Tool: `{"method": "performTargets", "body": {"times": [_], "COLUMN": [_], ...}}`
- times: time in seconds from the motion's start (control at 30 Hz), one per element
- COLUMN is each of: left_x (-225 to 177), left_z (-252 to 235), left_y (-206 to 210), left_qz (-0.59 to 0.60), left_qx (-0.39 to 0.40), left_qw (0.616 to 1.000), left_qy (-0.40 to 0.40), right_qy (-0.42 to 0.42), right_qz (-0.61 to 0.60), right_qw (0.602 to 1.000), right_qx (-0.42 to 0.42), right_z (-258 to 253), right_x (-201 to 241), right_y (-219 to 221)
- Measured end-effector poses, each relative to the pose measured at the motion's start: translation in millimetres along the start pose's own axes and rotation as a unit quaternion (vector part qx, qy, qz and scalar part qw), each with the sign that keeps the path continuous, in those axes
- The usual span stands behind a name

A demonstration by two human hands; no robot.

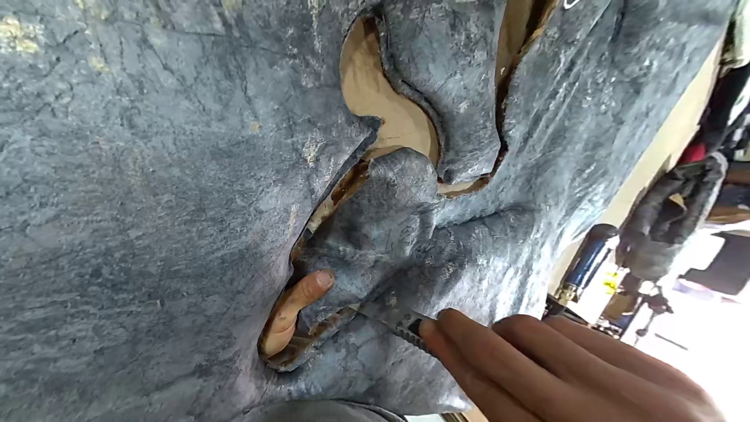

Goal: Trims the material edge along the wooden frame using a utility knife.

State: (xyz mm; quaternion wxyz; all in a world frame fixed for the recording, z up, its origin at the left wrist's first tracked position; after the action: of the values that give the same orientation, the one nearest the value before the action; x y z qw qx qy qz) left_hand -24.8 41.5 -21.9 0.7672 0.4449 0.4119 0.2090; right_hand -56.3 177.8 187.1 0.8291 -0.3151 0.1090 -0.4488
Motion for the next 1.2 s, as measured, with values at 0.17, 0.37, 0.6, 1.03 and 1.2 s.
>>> {"method": "performTargets", "body": {"times": [0.17, 0.37, 0.6, 1.03, 1.2], "left_x": [-0.9, 0.0, -1.0, 0.9, 0.6], "left_z": [1.3, 2.9, 2.6, 2.8, 3.2], "left_y": [-0.2, -4.9, -3.7, -5.1, -6.5], "left_qz": [-0.012, -0.046, -0.042, -0.018, -0.025], "left_qx": [-0.025, -0.026, -0.014, -0.027, -0.034], "left_qw": [1.000, 0.999, 0.999, 0.999, 0.999], "left_qy": [-0.008, -0.004, 0.004, 0.001, 0.000], "right_qy": [0.006, 0.001, 0.007, -0.011, -0.013], "right_qz": [0.005, 0.020, 0.018, 0.022, 0.019], "right_qw": [1.000, 1.000, 1.000, 0.999, 0.999], "right_qx": [0.000, -0.016, -0.011, -0.033, -0.033], "right_z": [2.2, 0.2, 12.2, 7.3, 8.9], "right_x": [-8.9, -10.8, -20.8, -31.1, -40.6], "right_y": [4.3, 5.4, 4.6, 5.5, 7.0]}}
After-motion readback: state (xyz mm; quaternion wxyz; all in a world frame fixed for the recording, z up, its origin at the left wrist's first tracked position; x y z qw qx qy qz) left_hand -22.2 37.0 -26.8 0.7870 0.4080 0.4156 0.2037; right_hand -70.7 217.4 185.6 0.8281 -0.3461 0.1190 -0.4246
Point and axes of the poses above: each hand's wrist, its own z-axis away from the middle knuckle, its own y-axis out of the palm, x = y × z, the point moved 6 cm from there along -z, towards the middle knuckle, and after that the axes turned 14 degrees about x, right-handed, at the moved point
